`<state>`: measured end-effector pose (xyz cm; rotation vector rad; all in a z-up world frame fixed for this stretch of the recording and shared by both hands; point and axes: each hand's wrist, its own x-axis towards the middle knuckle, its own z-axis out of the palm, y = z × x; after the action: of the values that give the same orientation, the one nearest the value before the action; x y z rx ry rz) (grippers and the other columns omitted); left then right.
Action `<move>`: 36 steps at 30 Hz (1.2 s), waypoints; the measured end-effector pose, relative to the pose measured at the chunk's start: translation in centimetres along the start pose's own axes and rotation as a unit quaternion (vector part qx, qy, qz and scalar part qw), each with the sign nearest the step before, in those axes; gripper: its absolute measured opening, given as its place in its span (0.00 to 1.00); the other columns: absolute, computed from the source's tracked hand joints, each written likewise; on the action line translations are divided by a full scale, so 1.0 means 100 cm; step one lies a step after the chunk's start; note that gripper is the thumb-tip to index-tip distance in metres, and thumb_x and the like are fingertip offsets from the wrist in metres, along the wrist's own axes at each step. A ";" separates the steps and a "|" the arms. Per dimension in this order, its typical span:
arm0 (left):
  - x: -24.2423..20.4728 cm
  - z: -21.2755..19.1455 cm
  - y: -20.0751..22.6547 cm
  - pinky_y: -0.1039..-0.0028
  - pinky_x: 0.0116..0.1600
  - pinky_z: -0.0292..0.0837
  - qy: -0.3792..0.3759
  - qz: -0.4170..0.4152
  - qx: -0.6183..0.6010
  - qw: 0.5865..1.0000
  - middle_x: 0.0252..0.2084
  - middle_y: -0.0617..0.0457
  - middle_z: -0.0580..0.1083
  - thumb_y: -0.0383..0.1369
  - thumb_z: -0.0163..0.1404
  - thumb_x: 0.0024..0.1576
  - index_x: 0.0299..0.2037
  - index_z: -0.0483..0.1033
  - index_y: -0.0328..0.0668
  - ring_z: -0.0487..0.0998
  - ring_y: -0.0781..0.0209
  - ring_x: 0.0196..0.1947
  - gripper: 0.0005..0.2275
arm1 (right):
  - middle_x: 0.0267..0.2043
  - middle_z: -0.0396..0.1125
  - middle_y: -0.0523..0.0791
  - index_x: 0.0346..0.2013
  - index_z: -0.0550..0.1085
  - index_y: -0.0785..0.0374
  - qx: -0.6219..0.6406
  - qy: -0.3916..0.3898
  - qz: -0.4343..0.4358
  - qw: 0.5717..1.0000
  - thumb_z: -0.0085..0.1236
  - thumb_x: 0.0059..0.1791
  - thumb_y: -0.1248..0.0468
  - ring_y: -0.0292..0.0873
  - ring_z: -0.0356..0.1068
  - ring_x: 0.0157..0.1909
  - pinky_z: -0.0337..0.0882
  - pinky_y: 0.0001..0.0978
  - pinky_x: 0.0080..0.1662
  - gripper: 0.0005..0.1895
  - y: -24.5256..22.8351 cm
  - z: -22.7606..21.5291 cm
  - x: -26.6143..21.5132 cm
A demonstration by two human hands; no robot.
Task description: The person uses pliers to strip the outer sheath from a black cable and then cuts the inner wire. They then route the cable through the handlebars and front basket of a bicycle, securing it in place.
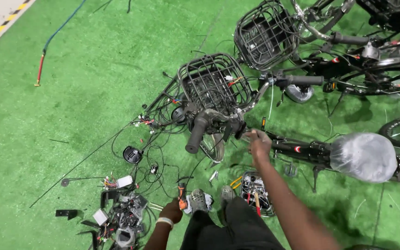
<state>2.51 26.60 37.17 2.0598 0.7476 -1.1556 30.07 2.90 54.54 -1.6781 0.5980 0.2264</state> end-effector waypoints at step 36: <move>0.162 -0.011 0.150 0.65 0.60 0.68 0.175 -0.045 -0.238 0.954 0.53 0.54 0.73 0.53 0.49 0.47 0.50 0.75 0.53 0.73 0.59 0.55 0.23 | 0.34 0.68 0.59 0.42 0.75 0.74 -0.237 -0.273 0.010 0.932 0.49 0.46 0.65 0.56 0.67 0.33 0.67 0.53 0.39 0.16 0.114 0.019 0.240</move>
<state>21.36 20.63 27.29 1.8398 1.1730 -0.5760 44.97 -2.48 33.08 -1.9529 0.1375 0.8778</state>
